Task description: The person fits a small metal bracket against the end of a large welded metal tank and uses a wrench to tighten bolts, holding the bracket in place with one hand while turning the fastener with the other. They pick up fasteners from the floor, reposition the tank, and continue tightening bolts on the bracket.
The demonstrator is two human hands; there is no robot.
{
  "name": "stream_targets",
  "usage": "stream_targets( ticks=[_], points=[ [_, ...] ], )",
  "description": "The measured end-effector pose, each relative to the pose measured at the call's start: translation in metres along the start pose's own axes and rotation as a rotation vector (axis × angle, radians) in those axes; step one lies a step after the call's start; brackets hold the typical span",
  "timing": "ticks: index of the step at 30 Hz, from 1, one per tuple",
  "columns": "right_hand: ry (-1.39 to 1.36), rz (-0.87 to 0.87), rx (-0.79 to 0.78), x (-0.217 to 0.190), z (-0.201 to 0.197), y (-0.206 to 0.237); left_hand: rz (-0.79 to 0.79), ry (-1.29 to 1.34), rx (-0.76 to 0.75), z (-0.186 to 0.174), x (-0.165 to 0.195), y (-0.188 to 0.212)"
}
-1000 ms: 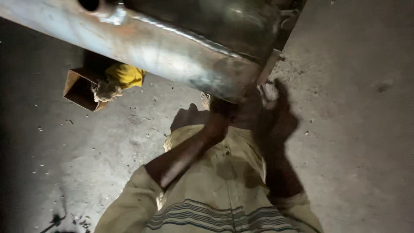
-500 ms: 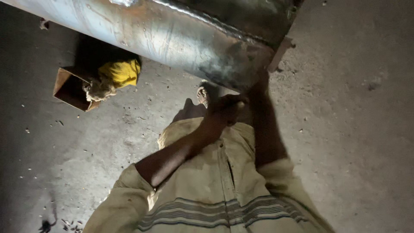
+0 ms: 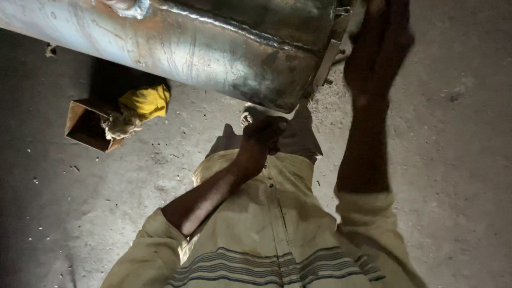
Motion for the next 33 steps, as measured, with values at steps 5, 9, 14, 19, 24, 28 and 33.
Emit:
stream_targets(
  ticks=[5, 9, 14, 19, 24, 28, 33],
  points=[
    [-0.351, 0.345, -0.102, 0.087, 0.085, -0.019, 0.018, 0.016, -0.027, 0.001, 0.005, 0.007],
    [-0.377, 0.594, -0.171, 0.087, 0.121, 0.054, 0.002, -0.105, 0.048, -0.003, 0.009, 0.010],
    [0.046, 0.230, -0.135, 0.003, 0.096, 0.141, 0.001, -0.096, 0.036, -0.004, 0.012, 0.008],
    [-0.598, 0.768, 0.224, -0.017, 0.043, 0.184, 0.030, -0.189, 0.014, -0.001, 0.015, 0.002],
    [0.091, 0.096, 0.107, -0.048, -0.016, 0.080, 0.067, -0.223, 0.002, 0.002, 0.020, 0.002],
    [-0.183, 0.040, 0.082, 0.018, 0.001, -0.009, 0.071, -0.254, -0.008, 0.003, 0.019, 0.005],
    [-0.383, 0.326, -0.007, 0.089, 0.077, -0.017, 0.016, -0.171, 0.023, 0.003, 0.015, 0.007]
  ],
)
Point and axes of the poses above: each hand's wrist, its own y-axis away from the middle knuckle, its own z-axis out of the palm, x = y × z, the point moved 9 cm from there along -y, towards the middle knuckle
